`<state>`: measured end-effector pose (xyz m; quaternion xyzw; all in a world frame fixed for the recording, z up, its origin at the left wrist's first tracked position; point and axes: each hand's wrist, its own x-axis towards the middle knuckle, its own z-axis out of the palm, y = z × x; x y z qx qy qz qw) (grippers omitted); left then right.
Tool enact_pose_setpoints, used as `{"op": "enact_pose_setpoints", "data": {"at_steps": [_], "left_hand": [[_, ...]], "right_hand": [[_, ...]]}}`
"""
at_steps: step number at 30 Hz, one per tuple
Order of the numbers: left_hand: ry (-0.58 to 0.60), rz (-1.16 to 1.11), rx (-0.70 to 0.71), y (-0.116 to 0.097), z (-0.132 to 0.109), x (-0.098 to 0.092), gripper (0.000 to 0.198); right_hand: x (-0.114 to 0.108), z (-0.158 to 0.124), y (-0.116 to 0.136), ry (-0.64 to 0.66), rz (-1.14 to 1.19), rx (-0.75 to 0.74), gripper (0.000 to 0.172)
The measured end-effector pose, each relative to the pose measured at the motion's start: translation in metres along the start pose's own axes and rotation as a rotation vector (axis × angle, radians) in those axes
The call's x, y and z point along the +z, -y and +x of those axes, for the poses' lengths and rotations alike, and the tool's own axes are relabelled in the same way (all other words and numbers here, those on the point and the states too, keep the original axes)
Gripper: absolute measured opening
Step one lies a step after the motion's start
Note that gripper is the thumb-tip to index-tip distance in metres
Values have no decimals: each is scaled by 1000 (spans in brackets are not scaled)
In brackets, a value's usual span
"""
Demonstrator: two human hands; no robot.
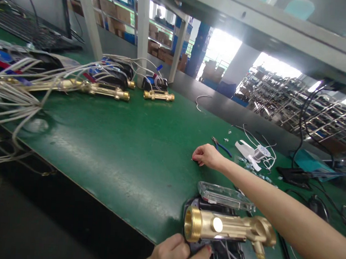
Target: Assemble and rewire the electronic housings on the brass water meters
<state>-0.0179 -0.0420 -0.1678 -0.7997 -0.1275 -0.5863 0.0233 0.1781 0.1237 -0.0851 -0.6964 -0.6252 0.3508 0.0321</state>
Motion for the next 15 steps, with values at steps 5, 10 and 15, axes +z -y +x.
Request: {"op": "enact_pose_setpoints", "data": {"at_steps": [5,10,15], "left_hand": [[9,10,28,0,-2,0,21],[17,-41,29,0,2,-2,17],[50,-109,25,1,12,-9,26]], "right_hand": [[0,-3,-2,-12,4,2,22],[-1,-12,-1,-73,-5,-14,22],[-16,-53,14,-182,30,-68,17]]}}
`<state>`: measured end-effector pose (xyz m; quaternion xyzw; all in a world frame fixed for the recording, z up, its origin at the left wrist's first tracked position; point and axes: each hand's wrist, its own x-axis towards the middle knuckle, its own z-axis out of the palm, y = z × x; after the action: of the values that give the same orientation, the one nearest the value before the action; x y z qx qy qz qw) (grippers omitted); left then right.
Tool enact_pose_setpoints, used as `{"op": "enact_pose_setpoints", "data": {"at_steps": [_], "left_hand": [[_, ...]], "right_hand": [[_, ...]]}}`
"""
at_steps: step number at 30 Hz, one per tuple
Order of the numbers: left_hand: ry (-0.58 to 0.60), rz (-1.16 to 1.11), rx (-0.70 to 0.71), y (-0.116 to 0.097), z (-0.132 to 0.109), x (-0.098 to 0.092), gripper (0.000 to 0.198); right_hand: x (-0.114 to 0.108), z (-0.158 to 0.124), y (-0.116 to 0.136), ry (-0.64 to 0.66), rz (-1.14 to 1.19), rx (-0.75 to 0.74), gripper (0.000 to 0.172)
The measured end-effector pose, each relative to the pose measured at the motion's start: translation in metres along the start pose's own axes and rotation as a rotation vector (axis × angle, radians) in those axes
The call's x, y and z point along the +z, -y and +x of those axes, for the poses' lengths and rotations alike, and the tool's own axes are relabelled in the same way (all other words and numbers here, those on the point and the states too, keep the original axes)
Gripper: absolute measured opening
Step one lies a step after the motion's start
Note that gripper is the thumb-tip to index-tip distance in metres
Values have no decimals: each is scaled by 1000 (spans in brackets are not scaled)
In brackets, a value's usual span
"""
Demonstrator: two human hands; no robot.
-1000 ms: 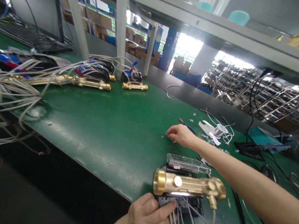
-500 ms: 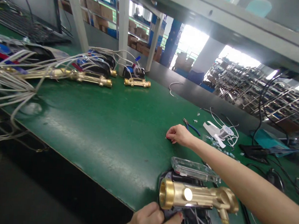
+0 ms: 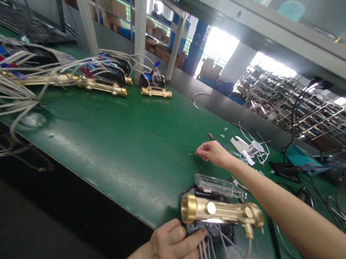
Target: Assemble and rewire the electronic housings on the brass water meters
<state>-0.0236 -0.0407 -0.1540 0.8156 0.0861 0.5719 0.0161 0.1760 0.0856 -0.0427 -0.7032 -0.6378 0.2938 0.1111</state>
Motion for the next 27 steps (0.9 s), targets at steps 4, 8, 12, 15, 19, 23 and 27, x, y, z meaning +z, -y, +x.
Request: {"op": "enact_pose_setpoints", "data": {"at_steps": [4,8,12,15,19,23,27], "left_hand": [[35,-12,-4,-1,4,-3,22],[40,-23,-13,0,4,-3,24],[42,-28,5,0,3,-1,23],[14,-37,6,0,1,1,20],[-4,-19,3,-1,0,4,14],[11,-10,7,-1,0,3,19],[23,-14,5,-1,1,2,19]], "right_hand": [[-22,-78,24,-215,17,-114,15],[-11,-166,39,-477,-248,-400,10],[37,-208,27,-423,-388,-492,10],[69,-213,12,-470,-539,-495,11],[84,-212,5,-567,-706,-449,13],[87,-212,9,-630,-720,-460,13],[90,-209,12,-649,-706,-449,17]]}}
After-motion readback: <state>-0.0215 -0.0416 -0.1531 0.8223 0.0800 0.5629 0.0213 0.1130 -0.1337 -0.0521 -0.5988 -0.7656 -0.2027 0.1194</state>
